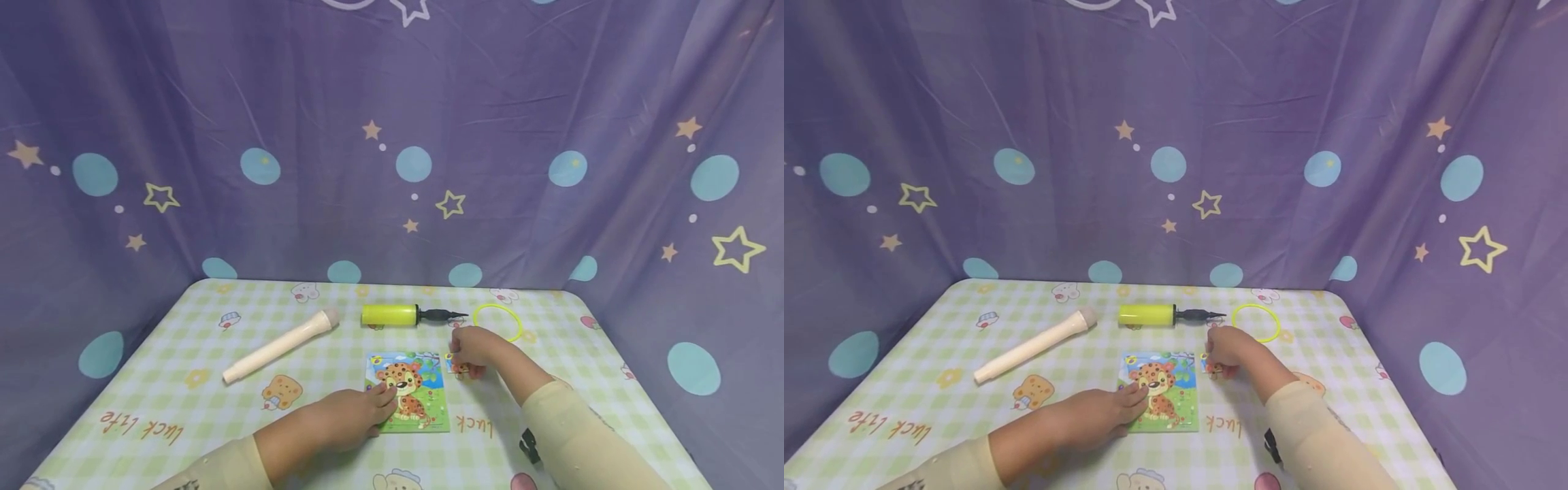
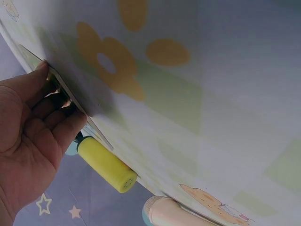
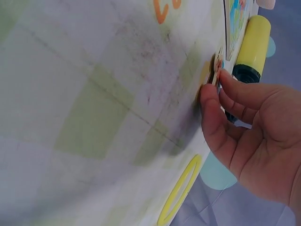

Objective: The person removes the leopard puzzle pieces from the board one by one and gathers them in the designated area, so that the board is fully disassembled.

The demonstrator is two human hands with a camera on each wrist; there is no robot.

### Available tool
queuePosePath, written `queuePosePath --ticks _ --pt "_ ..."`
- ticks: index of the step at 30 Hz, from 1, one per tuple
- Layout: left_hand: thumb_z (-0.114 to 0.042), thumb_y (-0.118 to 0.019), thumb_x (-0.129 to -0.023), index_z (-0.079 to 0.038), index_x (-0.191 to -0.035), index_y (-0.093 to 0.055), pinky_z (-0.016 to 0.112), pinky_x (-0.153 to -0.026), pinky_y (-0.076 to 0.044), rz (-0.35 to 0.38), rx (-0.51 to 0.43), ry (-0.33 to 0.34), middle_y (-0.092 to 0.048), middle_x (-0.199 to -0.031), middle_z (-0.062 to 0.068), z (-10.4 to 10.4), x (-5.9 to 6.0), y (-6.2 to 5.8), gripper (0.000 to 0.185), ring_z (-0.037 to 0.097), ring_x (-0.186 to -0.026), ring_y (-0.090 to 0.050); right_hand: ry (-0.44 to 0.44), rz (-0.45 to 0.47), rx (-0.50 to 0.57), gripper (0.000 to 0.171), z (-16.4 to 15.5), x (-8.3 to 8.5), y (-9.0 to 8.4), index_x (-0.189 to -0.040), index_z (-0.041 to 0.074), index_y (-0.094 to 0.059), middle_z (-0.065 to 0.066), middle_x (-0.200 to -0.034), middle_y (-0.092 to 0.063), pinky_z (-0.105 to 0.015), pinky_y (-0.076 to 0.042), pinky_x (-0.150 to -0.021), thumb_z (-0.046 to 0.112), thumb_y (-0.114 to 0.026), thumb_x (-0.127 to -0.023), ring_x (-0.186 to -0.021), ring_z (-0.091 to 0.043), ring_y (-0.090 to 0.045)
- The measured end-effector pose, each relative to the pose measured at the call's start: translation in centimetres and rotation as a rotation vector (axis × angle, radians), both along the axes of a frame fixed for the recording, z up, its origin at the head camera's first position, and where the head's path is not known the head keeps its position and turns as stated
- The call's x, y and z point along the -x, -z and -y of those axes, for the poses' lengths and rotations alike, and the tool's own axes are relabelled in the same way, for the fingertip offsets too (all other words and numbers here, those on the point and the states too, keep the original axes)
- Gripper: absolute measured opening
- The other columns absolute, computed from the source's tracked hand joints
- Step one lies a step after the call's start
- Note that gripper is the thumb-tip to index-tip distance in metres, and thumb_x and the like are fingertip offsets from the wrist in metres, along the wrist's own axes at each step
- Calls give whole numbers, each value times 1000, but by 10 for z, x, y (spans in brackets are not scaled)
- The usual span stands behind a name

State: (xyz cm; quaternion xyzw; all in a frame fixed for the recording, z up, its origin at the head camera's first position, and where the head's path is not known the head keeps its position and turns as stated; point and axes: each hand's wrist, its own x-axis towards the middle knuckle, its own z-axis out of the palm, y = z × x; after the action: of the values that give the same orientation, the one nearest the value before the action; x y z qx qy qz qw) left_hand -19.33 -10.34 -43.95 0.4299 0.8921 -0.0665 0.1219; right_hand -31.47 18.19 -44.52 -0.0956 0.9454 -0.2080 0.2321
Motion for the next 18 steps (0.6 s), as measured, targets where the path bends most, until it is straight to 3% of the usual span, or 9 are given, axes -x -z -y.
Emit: queuePosePath --ticks 4,10,14,18 --pt "-34 -53 -100 -18 -151 -40 30 -108 -44 -4 4 2 -31 -160 1 0 0 -1 55 21 -146 -33 -31 -43 -85 17 2 0 0 -90 13 -58 -6 -72 -63 -31 -56 -54 22 -72 -89 -55 -19 -66" --pt "-33 -53 -100 -19 -151 -41 29 -108 -44 -11 16 0 -32 -160 1 -2 -1 -3 54 21 -146 -33 -141 -235 -198 20 5 -2 -1 -86 18 -59 0 -84 -58 -36 -47 -72 30 -75 -86 -74 -17 -55" --pt "-33 -55 -99 -19 -151 -41 29 -107 -44 -10 20 -7 -33 -159 1 -3 0 -5 55 20 -145 -34 -183 -280 -42 18 17 -6 -4 -98 16 -63 -1 -97 -59 -39 -49 -79 29 -73 -89 -87 -17 -56" --pt "-35 -55 -99 -19 -150 -42 28 -105 -47 -22 26 5 -34 -159 0 -3 0 -4 55 20 -144 -36 -272 -239 138 34 35 -11 -6 -118 13 -62 -6 -110 -60 -41 -50 -84 27 -73 -90 -99 -21 -58"
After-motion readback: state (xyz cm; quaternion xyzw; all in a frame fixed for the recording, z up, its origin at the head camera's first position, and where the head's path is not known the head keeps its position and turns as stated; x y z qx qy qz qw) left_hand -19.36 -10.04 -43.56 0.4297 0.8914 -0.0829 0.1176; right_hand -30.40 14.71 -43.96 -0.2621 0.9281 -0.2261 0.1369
